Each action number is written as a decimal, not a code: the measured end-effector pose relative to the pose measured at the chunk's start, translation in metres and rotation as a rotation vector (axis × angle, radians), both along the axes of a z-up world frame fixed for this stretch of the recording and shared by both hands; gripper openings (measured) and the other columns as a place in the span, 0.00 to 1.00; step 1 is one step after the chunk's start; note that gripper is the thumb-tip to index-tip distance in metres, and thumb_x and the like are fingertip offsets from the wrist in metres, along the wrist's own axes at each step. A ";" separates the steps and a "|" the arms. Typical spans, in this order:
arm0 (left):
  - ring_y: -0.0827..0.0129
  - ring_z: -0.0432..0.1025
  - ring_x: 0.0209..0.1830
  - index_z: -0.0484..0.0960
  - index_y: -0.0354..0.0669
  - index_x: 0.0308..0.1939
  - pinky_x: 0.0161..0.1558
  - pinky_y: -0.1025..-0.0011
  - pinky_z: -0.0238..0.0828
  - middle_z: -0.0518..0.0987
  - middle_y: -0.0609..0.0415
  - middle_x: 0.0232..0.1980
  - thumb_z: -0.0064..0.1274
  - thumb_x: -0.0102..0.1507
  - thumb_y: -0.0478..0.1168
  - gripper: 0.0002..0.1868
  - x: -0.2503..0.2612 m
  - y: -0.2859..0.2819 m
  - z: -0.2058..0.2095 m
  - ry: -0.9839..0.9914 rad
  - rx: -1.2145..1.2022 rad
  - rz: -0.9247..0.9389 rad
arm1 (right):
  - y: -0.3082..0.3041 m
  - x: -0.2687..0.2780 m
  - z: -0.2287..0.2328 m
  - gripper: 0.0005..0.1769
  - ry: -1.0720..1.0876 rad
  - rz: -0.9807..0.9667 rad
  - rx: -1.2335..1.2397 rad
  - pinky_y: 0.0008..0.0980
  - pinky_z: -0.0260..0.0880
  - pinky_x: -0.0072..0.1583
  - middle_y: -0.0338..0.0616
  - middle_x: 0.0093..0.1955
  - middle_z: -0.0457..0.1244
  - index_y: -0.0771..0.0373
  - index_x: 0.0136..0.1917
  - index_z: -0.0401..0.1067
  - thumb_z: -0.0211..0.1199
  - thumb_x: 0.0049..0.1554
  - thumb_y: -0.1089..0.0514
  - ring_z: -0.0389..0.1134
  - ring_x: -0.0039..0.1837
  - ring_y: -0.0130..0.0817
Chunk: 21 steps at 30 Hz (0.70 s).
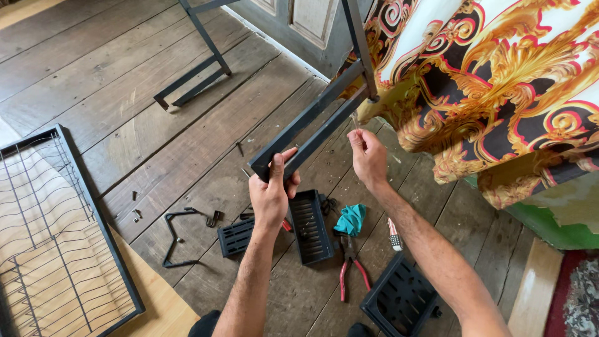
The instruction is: The person assembles a black metal frame by attaching a wire mesh panel using a screwdriver, then wipes the frame with a cloth and uses a wire brush to clean the metal surface.
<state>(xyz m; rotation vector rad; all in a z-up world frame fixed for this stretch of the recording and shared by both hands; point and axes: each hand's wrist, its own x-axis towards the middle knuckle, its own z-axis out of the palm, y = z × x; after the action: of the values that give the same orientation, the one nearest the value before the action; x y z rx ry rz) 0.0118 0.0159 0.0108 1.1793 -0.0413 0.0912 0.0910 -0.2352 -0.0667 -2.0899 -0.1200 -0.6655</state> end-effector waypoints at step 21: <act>0.80 0.64 0.21 0.82 0.29 0.59 0.24 0.77 0.60 0.76 0.57 0.28 0.45 0.73 0.55 0.29 -0.002 0.001 -0.007 -0.016 -0.054 0.000 | -0.013 -0.010 0.028 0.16 -0.058 -0.095 -0.006 0.29 0.54 0.36 0.31 0.36 0.60 0.60 0.51 0.74 0.55 0.70 0.47 0.57 0.35 0.21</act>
<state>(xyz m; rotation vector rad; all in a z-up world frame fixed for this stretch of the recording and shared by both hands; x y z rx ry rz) 0.0102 0.0172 0.0038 1.1244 -0.0530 0.1008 0.0805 -0.2482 -0.0389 -2.0927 -0.0560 -0.7844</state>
